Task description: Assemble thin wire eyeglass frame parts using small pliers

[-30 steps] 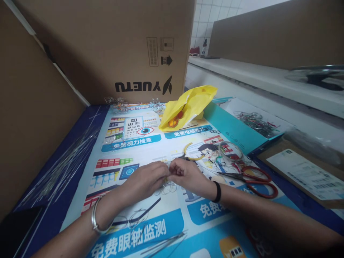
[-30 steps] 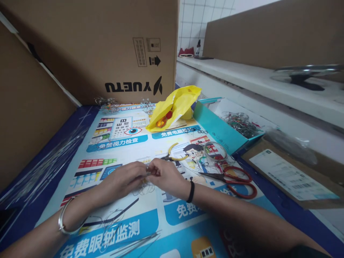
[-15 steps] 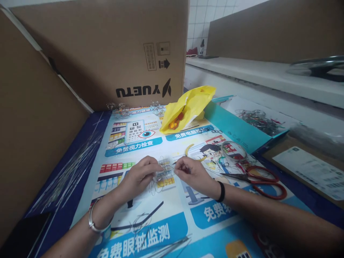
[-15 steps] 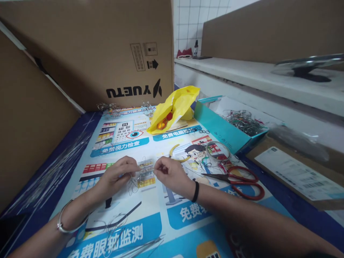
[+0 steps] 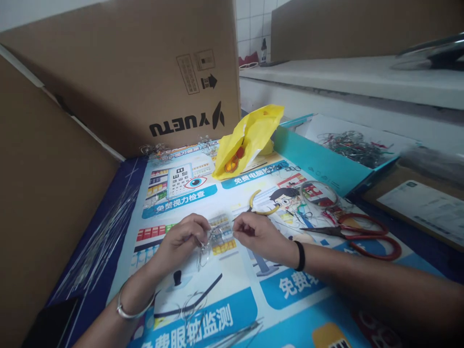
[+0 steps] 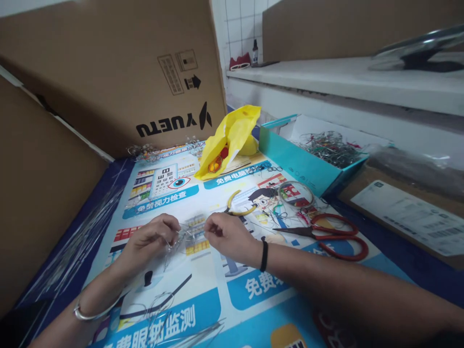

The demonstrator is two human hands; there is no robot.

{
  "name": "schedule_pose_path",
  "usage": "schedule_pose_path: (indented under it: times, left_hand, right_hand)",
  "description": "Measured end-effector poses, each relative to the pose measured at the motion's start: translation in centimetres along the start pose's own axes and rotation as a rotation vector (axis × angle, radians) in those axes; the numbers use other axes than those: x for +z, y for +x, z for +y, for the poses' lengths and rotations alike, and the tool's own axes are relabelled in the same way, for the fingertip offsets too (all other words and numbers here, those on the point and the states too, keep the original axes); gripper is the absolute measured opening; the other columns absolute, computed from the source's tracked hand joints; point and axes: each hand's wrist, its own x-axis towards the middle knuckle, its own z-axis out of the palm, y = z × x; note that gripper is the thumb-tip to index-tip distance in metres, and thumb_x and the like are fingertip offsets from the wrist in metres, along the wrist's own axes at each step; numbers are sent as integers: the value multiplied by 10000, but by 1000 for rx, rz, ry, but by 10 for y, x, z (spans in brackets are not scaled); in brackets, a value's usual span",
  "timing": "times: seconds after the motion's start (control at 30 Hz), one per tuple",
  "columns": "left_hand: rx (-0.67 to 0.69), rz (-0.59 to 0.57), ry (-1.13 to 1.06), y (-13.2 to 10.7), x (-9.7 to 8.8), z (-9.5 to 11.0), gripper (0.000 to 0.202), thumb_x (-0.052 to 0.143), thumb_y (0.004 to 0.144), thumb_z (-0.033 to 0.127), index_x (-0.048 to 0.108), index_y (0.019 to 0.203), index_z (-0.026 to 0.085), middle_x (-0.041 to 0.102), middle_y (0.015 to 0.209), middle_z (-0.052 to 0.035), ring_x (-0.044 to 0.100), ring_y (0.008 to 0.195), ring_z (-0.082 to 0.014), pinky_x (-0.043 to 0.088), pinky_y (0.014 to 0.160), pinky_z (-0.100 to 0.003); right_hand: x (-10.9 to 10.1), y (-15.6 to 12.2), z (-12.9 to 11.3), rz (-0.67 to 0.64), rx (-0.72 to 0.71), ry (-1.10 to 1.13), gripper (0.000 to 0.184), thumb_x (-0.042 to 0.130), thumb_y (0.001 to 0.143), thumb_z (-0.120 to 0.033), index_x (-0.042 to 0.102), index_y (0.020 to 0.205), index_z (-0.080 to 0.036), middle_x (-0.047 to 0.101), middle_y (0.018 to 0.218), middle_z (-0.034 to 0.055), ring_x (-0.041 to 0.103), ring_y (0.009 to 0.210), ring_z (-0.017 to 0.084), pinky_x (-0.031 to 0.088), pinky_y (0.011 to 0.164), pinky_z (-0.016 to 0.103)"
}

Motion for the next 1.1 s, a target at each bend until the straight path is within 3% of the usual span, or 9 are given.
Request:
schedule_pose_path:
  times: [0.13, 0.23, 0.33, 0.43, 0.57, 0.67, 0.77, 0.93, 1.1]
  left_hand:
    - [-143, 77, -162, -2, 0, -8, 177, 499, 837, 118, 610, 718, 188, 552, 921, -49, 556, 795, -141, 434, 651, -245]
    - [-186, 156, -373, -1, 6, -10, 139, 539, 827, 147, 562, 695, 184, 519, 882, -16, 535, 664, -98, 418, 587, -226]
    - [-211, 197, -493, 1, 14, -9, 121, 575, 800, 141, 541, 688, 172, 495, 879, -3, 518, 611, -74, 406, 564, -214]
    - [-224, 165, -489, 1, 19, -11, 108, 574, 804, 142, 553, 702, 168, 499, 896, -7, 528, 634, -76, 410, 605, -220]
    - [-232, 86, -476, -2, 20, -13, 111, 566, 818, 179, 561, 707, 172, 516, 845, -11, 512, 623, -87, 401, 598, -226]
    - [-234, 89, -435, -2, 18, -11, 106, 572, 809, 190, 572, 706, 168, 527, 836, -22, 510, 641, -100, 397, 592, -229]
    - [-266, 153, -383, 0, 19, -7, 84, 590, 776, 157, 569, 695, 163, 530, 829, -23, 508, 649, -104, 400, 597, -228]
    - [-296, 367, -373, 4, 23, -5, 71, 566, 748, 111, 553, 721, 175, 511, 882, -1, 474, 597, -72, 398, 561, -211]
    - [-261, 410, -261, 4, 28, -3, 130, 577, 716, 60, 570, 741, 187, 519, 873, 8, 503, 711, -92, 413, 624, -199]
  right_hand:
    - [-1, 0, -2, 10, -25, -6, 50, 549, 732, -131, 556, 734, -180, 555, 639, -34, 506, 562, 79, 393, 536, 193]
    - [1, -2, -5, 48, -80, -17, 37, 573, 732, -168, 543, 750, -178, 548, 657, -29, 494, 564, 84, 390, 545, 205]
    - [5, -3, -8, 89, -128, -48, 172, 657, 684, -250, 531, 775, -176, 537, 684, -26, 469, 563, 89, 380, 546, 220]
    - [10, -3, -10, 130, -129, -49, 266, 704, 638, -287, 528, 804, -176, 536, 717, -22, 450, 572, 90, 379, 553, 224]
    - [11, 0, -8, 132, -105, 31, 54, 574, 741, -190, 522, 730, -181, 521, 673, -31, 461, 588, 87, 364, 555, 206]
    - [8, 4, -4, 105, -62, 128, 66, 509, 789, -180, 508, 723, -186, 495, 637, -43, 454, 584, 83, 358, 549, 200]
    - [6, 5, -2, 82, -20, 179, 32, 504, 795, -188, 500, 763, -192, 507, 669, -38, 472, 615, 91, 373, 571, 206]
    - [8, -2, -9, 70, 5, 117, 84, 557, 756, -205, 474, 747, -198, 500, 658, -42, 446, 570, 89, 355, 547, 214]
    - [16, -13, -22, 24, -14, -73, 275, 679, 658, -324, 463, 776, -202, 512, 699, -34, 449, 588, 103, 343, 553, 231]
